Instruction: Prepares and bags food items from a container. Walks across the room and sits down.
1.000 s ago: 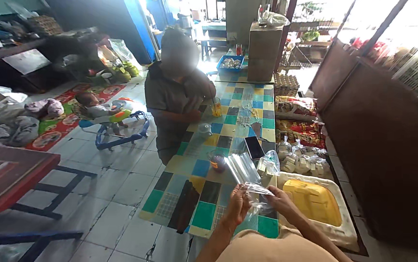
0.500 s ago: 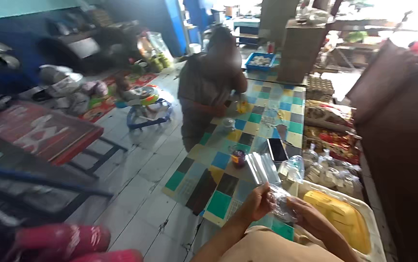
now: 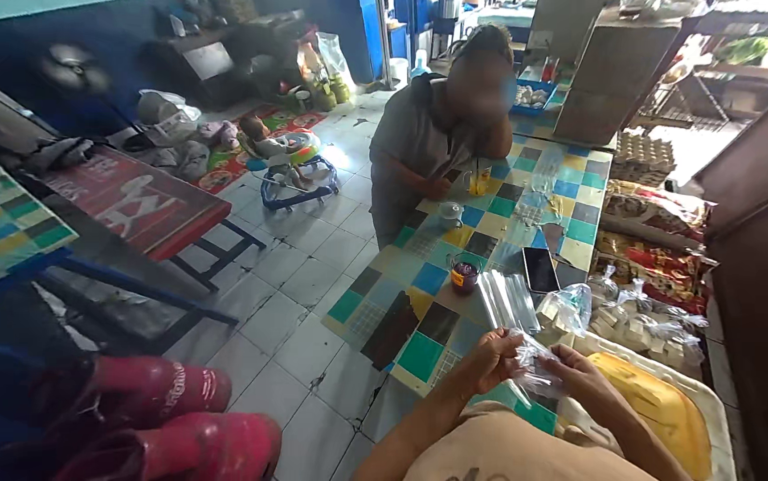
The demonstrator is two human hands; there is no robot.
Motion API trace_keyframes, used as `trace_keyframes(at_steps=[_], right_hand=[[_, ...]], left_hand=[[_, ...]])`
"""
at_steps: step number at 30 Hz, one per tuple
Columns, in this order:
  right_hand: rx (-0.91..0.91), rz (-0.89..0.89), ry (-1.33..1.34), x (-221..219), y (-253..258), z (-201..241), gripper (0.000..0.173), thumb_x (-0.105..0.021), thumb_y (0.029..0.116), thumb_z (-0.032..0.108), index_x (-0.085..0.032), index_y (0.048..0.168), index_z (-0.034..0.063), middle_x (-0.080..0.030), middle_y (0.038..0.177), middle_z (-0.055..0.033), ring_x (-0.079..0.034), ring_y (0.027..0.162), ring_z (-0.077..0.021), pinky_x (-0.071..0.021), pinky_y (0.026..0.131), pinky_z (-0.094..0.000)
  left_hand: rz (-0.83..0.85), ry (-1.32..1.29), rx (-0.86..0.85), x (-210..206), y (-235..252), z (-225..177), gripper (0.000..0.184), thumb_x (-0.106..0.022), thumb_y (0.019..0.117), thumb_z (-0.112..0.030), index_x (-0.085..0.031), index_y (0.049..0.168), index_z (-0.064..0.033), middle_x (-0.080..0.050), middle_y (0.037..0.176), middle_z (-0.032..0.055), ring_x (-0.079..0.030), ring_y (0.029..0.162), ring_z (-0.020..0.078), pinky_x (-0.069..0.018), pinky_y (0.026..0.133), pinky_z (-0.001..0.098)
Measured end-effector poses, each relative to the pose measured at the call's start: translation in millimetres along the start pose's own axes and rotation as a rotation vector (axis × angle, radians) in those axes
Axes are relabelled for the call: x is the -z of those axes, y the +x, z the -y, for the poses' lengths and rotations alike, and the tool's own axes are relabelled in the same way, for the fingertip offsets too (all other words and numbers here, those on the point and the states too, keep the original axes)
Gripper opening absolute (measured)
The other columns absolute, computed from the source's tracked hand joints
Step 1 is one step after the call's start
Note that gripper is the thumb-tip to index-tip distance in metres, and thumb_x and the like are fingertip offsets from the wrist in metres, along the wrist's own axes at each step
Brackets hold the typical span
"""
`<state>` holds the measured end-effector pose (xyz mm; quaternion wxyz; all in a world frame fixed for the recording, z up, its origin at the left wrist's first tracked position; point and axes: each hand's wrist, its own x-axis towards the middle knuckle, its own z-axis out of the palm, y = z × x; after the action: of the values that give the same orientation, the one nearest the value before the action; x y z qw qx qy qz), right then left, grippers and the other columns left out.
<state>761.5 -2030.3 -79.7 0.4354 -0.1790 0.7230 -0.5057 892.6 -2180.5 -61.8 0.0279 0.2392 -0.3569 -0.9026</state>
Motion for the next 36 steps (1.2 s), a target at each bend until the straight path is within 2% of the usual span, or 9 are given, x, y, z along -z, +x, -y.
trace_keyframes(at_steps=[6,9,14,16,18,22,28,33,36], right_hand=[[-0.242,0.051,0.57,9.8,-19.9,24.6,0.029,-0.03,0.1103,0.008,-0.058,0.106,0.0065,-0.073,0.079,-0.0064,-0.073,0.067,-0.014,-0.0633,0.064,-0.0288],[-0.185,0.036,0.681,-1.2,-22.0,22.3,0.039,-0.029,0.1082,0.019,-0.065,0.094,0.0115,-0.072,0.074,-0.0015,-0.07,0.064,-0.0092,-0.061,0.059,-0.0266],[0.013,0.013,0.546,-1.2,-3.0,-0.5,0.048,-0.048,0.0969,-0.001,-0.038,0.142,0.0106,-0.07,0.1,-0.007,-0.074,0.08,-0.0179,-0.0643,0.071,-0.0354],[0.027,-0.171,0.574,-1.6,6.1,4.6,0.033,-0.048,0.0998,-0.007,-0.044,0.128,0.01,-0.07,0.086,-0.0033,-0.071,0.068,-0.014,-0.0626,0.063,-0.0317],[0.097,-0.282,0.408,-1.2,7.2,9.6,0.013,-0.049,0.1007,-0.007,-0.052,0.099,0.0054,-0.067,0.08,0.0016,-0.064,0.065,-0.0049,-0.0567,0.061,-0.0222],[0.558,-0.425,-0.509,1.9,9.5,1.4,0.014,-0.067,0.0933,0.005,-0.08,0.097,0.0005,-0.072,0.091,-0.0172,-0.067,0.085,-0.0261,-0.0551,0.081,-0.0441],[0.262,-0.351,-0.718,6.4,14.4,18.0,0.035,-0.07,0.097,0.013,-0.069,0.129,-0.0017,-0.065,0.111,-0.0275,-0.066,0.098,-0.0408,-0.0528,0.091,-0.055],[0.293,-0.355,-0.623,16.6,14.2,19.3,0.033,-0.064,0.0928,-0.005,-0.079,0.117,0.0117,-0.065,0.108,-0.0232,-0.063,0.098,-0.0373,-0.0527,0.086,-0.0536],[-0.03,-0.357,-0.787,5.4,6.1,20.5,0.042,-0.056,0.0943,-0.007,-0.067,0.132,0.0074,-0.049,0.146,-0.0286,-0.065,0.112,-0.0453,-0.0556,0.09,-0.058]], left_hand=[[0.314,0.561,0.048,21.9,-2.5,0.7,0.004,-0.058,0.1012,-0.01,-0.059,0.104,-0.0061,-0.058,0.078,-0.0068,-0.051,0.063,-0.0012,-0.0437,0.059,0.0176],[0.262,0.266,-0.029,21.5,-0.5,7.2,0.024,-0.039,0.1077,-0.01,-0.06,0.096,-0.0109,-0.065,0.08,-0.0082,-0.06,0.071,-0.0004,-0.0509,0.069,0.0181],[-0.089,-0.069,0.097,4.1,6.8,-4.1,0.025,-0.033,0.1126,-0.021,-0.053,0.105,-0.0078,-0.06,0.072,-0.0013,-0.062,0.062,0.007,-0.0564,0.064,0.0219],[-0.069,0.006,0.096,-4.4,3.1,-8.4,0.02,-0.042,0.1106,-0.018,-0.046,0.128,-0.0091,-0.06,0.082,0.0009,-0.063,0.067,0.0089,-0.0571,0.068,0.0253],[0.028,0.15,-0.005,-8.6,0.9,-13.0,0.041,-0.05,0.1033,0.0,-0.035,0.142,-0.004,-0.065,0.094,0.0049,-0.067,0.078,0.0106,-0.0578,0.075,0.0284],[-0.198,0.976,-0.394,-13.3,22.2,-11.1,0.017,-0.058,0.0899,0.01,-0.073,0.091,0.003,-0.068,0.087,0.008,-0.063,0.082,0.0118,-0.0524,0.079,0.0292],[-0.278,1.688,-0.004,-43.1,53.8,-15.0,0.043,-0.051,0.1001,0.0,-0.058,0.142,-0.0057,-0.045,0.147,0.0241,-0.057,0.125,0.0369,-0.05,0.103,0.0458],[-0.201,1.636,0.057,-48.2,61.1,-13.5,0.053,-0.06,0.1024,-0.02,-0.046,0.151,-0.0043,-0.044,0.149,0.0255,-0.058,0.124,0.0395,-0.0495,0.102,0.0514],[-0.133,1.662,0.047,-52.9,66.9,6.0,0.044,-0.057,0.1012,-0.009,-0.054,0.145,-0.0066,-0.047,0.147,0.0248,-0.058,0.125,0.0393,-0.0489,0.104,0.0518]])
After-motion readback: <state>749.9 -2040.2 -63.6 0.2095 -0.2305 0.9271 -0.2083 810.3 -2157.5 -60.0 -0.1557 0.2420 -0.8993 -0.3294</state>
